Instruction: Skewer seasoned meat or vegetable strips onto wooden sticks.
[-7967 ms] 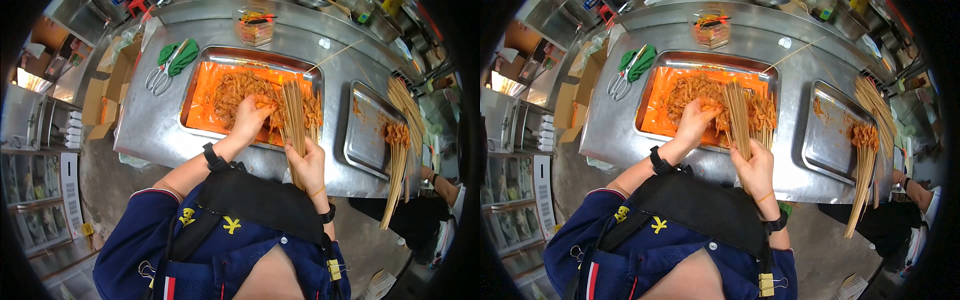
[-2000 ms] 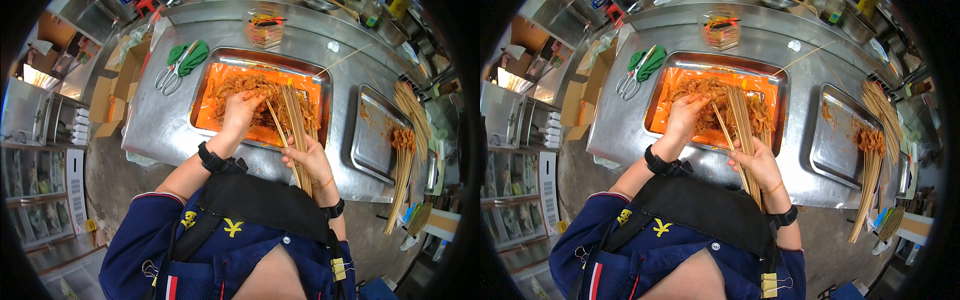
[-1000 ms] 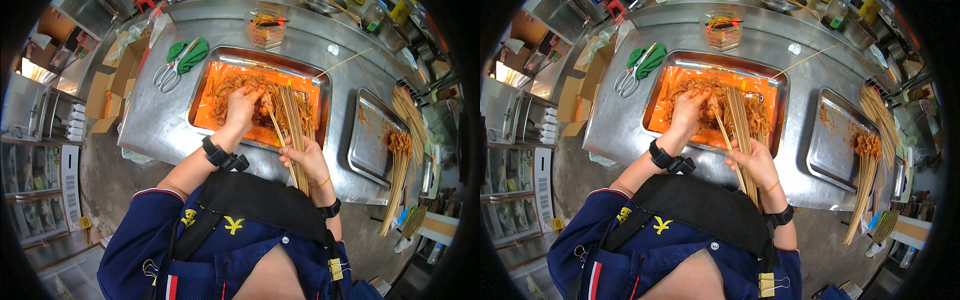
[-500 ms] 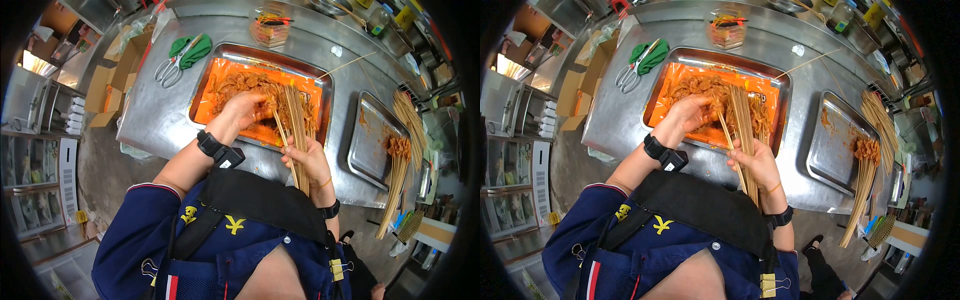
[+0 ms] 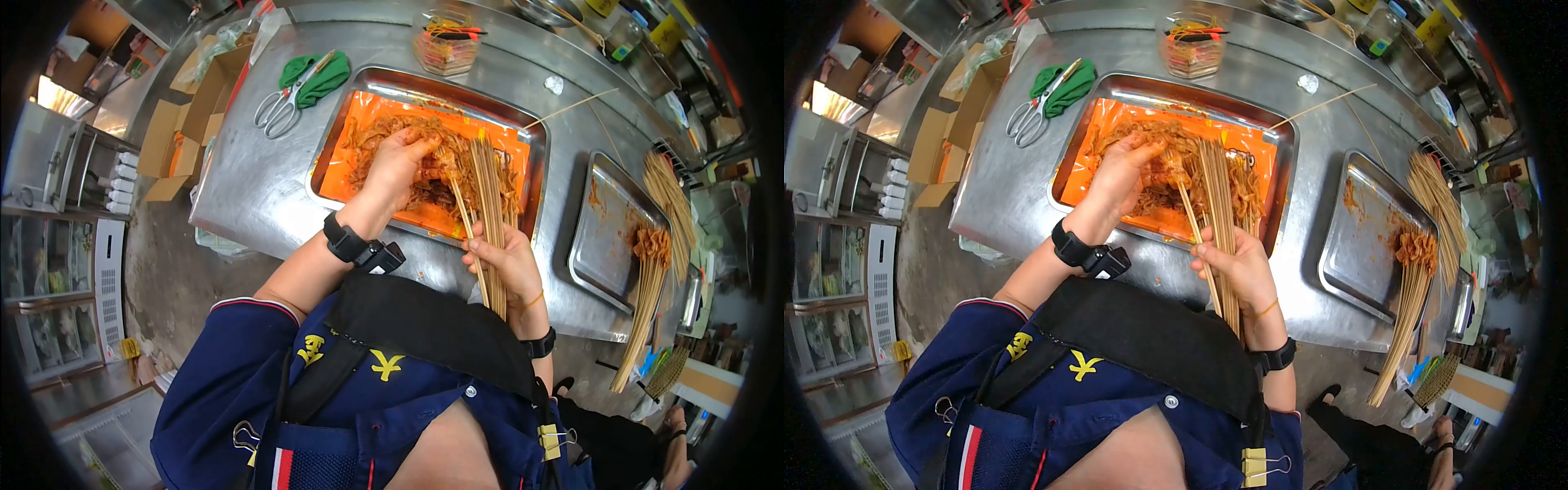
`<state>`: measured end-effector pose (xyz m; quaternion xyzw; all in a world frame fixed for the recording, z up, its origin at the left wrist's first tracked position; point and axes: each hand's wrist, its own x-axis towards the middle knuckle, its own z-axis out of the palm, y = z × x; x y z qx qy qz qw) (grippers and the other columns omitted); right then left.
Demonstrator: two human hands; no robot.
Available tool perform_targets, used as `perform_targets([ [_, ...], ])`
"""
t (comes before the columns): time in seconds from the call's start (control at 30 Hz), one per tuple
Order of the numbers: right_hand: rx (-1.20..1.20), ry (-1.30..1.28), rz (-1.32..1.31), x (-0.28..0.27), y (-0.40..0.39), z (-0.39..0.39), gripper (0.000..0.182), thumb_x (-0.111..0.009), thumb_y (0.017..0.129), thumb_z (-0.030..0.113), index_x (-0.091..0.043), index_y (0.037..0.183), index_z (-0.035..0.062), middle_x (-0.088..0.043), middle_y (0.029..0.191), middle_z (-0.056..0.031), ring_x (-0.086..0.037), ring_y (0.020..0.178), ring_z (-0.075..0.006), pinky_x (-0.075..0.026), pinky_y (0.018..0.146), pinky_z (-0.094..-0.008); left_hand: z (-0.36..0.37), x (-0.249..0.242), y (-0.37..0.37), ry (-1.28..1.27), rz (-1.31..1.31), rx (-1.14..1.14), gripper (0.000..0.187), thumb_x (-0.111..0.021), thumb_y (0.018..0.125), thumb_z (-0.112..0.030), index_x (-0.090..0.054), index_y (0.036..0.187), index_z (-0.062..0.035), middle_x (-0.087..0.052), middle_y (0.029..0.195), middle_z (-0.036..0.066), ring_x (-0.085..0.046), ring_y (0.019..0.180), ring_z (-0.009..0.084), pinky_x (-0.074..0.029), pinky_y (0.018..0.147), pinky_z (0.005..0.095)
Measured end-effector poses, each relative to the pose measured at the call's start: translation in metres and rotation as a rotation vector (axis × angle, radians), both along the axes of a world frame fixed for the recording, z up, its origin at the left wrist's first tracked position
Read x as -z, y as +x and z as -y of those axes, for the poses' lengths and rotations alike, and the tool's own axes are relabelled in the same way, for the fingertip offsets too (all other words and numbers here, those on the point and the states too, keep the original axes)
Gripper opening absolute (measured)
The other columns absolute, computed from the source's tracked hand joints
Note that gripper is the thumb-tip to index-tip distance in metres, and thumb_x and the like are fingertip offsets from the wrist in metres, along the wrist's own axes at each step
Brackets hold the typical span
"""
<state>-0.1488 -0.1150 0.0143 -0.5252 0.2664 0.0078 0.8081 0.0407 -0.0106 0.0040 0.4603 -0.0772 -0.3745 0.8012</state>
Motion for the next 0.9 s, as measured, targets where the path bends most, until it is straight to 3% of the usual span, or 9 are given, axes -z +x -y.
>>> perform_targets([
  [0.1, -0.003, 0.001, 0.004, 0.001, 0.0, 0.0, 0.021, -0.062, 0.08, 0.006, -0.052, 0.098, 0.0002, -0.063, 0.08, -0.0101, -0.062, 0.064, -0.0132, -0.051, 0.053, -0.022, -0.004, 0.005, -0.003, 0.104, 0.383, -0.048, 0.016, -0.054, 0.084, -0.002, -0.057, 0.099, 0.0023, -0.062, 0.092, 0.006, -0.059, 0.081, 0.0122, -0.05, 0.07, 0.0262],
  [0.2, -0.01, 0.003, -0.001, 0.0, 0.001, -0.001, 0.021, -0.062, 0.08, 0.006, -0.052, 0.098, 0.0001, -0.063, 0.079, -0.0099, -0.062, 0.064, -0.013, -0.051, 0.054, -0.0218, -0.002, 0.008, -0.011, 0.03, 0.632, -0.175, 0.014, -0.055, 0.082, 0.002, -0.059, 0.095, 0.003, -0.063, 0.086, 0.004, -0.058, 0.077, 0.0098, -0.049, 0.069, 0.0245],
  [0.37, -0.019, 0.005, 0.015, 0.001, 0.001, 0.0, 0.021, -0.062, 0.08, 0.005, -0.052, 0.098, -0.0002, -0.063, 0.079, -0.0099, -0.062, 0.064, -0.0131, -0.051, 0.054, -0.0217, -0.005, 0.004, -0.014, 0.256, 0.838, -0.204, 0.017, -0.052, 0.081, 0.005, -0.06, 0.095, 0.0027, -0.063, 0.086, 0.004, -0.058, 0.077, 0.0094, -0.048, 0.07, 0.0236],
  [0.5, 0.004, 0.005, 0.022, 0.0, -0.001, 0.0, 0.022, -0.063, 0.079, 0.005, -0.052, 0.098, -0.0002, -0.062, 0.079, -0.0095, -0.062, 0.064, -0.0132, -0.051, 0.054, -0.0219, -0.008, -0.006, -0.019, 0.373, 1.028, -0.08, 0.017, -0.053, 0.081, 0.004, -0.06, 0.096, 0.0031, -0.063, 0.089, 0.005, -0.057, 0.08, 0.0088, -0.047, 0.072, 0.0236],
  [0.7, 0.013, 0.002, 0.009, 0.001, -0.001, 0.0, 0.022, -0.063, 0.079, 0.005, -0.053, 0.098, -0.0005, -0.062, 0.079, -0.0095, -0.062, 0.064, -0.0136, -0.051, 0.054, -0.0217, -0.005, 0.008, -0.012, 0.172, 0.609, 0.015, 0.015, -0.055, 0.082, -0.001, -0.059, 0.095, 0.0042, -0.063, 0.088, 0.006, -0.059, 0.08, 0.0111, -0.048, 0.073, 0.0239],
  [0.8, 0.002, -0.007, 0.012, 0.0, 0.0, -0.001, 0.022, -0.063, 0.079, 0.004, -0.053, 0.098, -0.0008, -0.062, 0.079, -0.0098, -0.062, 0.064, -0.0136, -0.051, 0.054, -0.0217, -0.002, 0.011, 0.0, 0.038, 0.459, -0.065, 0.017, -0.056, 0.082, -0.003, -0.057, 0.097, 0.0034, -0.062, 0.088, 0.006, -0.059, 0.078, 0.0121, -0.049, 0.069, 0.0244],
  [0.9, -0.007, -0.005, 0.005, -0.001, 0.0, -0.001, 0.021, -0.062, 0.079, 0.003, -0.052, 0.098, -0.001, -0.061, 0.079, -0.01, -0.062, 0.063, -0.0135, -0.051, 0.054, -0.0217, -0.004, 0.007, 0.007, 0.042, 0.337, -0.011, 0.02, -0.057, 0.082, -0.006, -0.055, 0.1, 0.0035, -0.062, 0.089, 0.007, -0.06, 0.076, 0.0127, -0.051, 0.066, 0.0254],
])
